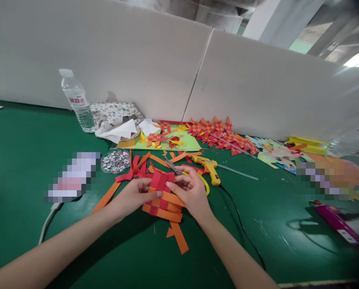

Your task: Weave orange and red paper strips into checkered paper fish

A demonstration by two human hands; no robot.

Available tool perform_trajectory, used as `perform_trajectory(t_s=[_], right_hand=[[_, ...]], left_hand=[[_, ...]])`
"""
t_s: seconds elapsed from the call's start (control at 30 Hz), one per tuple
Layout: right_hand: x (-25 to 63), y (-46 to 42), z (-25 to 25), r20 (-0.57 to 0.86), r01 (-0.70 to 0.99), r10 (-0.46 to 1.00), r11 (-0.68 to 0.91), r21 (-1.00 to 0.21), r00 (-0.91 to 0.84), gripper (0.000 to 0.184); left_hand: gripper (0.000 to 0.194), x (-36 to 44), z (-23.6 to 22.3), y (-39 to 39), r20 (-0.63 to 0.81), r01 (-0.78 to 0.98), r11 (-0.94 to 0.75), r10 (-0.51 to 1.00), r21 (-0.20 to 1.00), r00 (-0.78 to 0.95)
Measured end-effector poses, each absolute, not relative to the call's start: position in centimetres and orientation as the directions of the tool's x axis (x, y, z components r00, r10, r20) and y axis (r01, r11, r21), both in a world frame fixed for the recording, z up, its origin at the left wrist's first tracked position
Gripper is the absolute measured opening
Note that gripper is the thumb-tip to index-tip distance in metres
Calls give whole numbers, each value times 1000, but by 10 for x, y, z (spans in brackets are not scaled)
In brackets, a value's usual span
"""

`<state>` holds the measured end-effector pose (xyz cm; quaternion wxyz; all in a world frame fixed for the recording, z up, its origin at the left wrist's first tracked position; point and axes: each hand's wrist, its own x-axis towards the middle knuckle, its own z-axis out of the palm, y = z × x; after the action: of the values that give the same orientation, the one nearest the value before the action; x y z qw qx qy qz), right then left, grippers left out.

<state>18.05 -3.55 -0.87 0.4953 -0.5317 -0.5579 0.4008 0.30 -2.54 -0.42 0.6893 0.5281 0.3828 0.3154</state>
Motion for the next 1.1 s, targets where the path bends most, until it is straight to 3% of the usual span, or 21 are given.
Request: perform_trajectory(t_s=[0.47, 0.67, 1.1], right_hand=[[179, -39, -3, 93, 137, 996, 93, -986, -11, 47], [181, -36, -7, 107, 200, 994, 102, -974, 13, 46], [183, -35, -12, 132, 209, 991, 124, -970, 26, 45]], left_hand=[[21, 4, -4, -30, -184, 32, 191, 863, 981, 471], [25, 2, -4, -24, -240, 63, 231, 931, 971, 277], [26, 2, 2, -26, -276, 65, 270, 909, 961, 313]])
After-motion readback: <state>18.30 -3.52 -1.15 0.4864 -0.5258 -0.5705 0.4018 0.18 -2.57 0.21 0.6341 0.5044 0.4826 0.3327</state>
